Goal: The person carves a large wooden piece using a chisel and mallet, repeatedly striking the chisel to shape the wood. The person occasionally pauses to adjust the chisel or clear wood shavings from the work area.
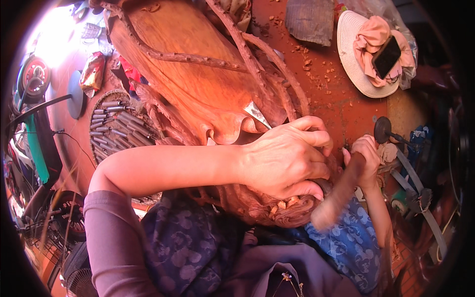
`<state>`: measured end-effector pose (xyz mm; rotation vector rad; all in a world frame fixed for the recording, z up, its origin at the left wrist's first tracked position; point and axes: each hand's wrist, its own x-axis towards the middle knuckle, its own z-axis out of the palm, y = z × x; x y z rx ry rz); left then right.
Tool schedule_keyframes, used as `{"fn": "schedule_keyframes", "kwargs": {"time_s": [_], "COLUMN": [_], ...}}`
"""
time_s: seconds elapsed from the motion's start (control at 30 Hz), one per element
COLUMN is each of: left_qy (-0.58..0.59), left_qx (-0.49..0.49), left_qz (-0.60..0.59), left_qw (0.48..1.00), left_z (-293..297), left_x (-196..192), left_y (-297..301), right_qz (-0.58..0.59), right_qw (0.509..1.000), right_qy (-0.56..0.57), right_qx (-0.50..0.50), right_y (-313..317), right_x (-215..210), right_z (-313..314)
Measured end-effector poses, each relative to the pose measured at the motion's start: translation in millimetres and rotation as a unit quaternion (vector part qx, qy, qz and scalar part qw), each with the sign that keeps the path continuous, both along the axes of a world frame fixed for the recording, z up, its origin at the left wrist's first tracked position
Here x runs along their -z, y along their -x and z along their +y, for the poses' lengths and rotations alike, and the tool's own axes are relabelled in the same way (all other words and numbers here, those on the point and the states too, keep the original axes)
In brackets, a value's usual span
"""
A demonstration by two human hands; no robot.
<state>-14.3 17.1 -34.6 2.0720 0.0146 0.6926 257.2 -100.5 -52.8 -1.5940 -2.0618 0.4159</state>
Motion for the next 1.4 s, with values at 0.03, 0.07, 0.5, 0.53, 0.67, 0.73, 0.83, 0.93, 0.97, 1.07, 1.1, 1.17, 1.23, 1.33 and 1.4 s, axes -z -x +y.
{"fn": "schedule_keyframes", "kwargs": {"time_s": [0.03, 0.07, 0.5, 0.53, 0.67, 0.73, 0.83, 0.93, 0.97, 1.07, 1.1, 1.17, 1.23, 1.33, 1.4], "left_qy": [-0.002, -0.004, -0.051, -0.066, -0.029, 0.006, -0.007, -0.022, -0.020, -0.014, -0.014, -0.015, -0.016, -0.020, -0.014], "left_qx": [0.001, 0.003, 0.024, 0.026, 0.006, -0.014, -0.019, -0.029, -0.034, -0.049, -0.055, -0.060, -0.058, -0.071, -0.078], "left_qz": [0.005, 0.009, 0.014, -0.009, -0.050, -0.042, 0.002, -0.010, -0.006, -0.014, -0.022, -0.013, 0.010, 0.012, 0.005], "left_qw": [1.000, 1.000, 0.998, 0.997, 0.998, 0.999, 1.000, 0.999, 0.999, 0.999, 0.998, 0.998, 0.998, 0.997, 0.997], "left_z": [1, 3, 12, 12, 3, -2, -5, -7, -7, -6, -6, -7, -6, -6, -6], "left_x": [0, -1, -7, -10, -13, -9, -5, -4, -2, -2, -3, -2, -1, -2, -1], "left_y": [1, 1, 3, 1, -7, -10, -11, -10, -10, -9, -9, -9, -8, -8, -8], "right_qz": [0.012, 0.025, -0.006, 0.011, 0.048, 0.046, 0.052, 0.066, 0.067, 0.064, 0.062, 0.076, 0.076, 0.062, 0.065], "right_qw": [1.000, 0.999, 1.000, 0.999, 0.998, 0.998, 0.998, 0.998, 0.997, 0.998, 0.998, 0.997, 0.997, 0.998, 0.998], "right_qy": [-0.012, -0.024, -0.029, -0.041, -0.031, -0.018, -0.009, -0.005, -0.002, 0.002, 0.003, -0.005, -0.004, -0.001, -0.016], "right_qx": [-0.004, -0.008, 0.008, 0.010, 0.028, 0.034, 0.033, 0.024, 0.025, 0.026, 0.026, 0.025, 0.027, 0.027, 0.016], "right_y": [-1, -4, -4, -6, 0, 1, 1, 4, 4, 4, 4, 4, 3, 1, 1], "right_x": [0, 1, -1, 1, -4, -6, -9, -8, -5, -8, -11, -6, -1, 4, 5], "right_z": [-1, -2, 2, 1, 4, 5, 5, 5, 5, 4, 3, 2, 1, 1, 2]}}
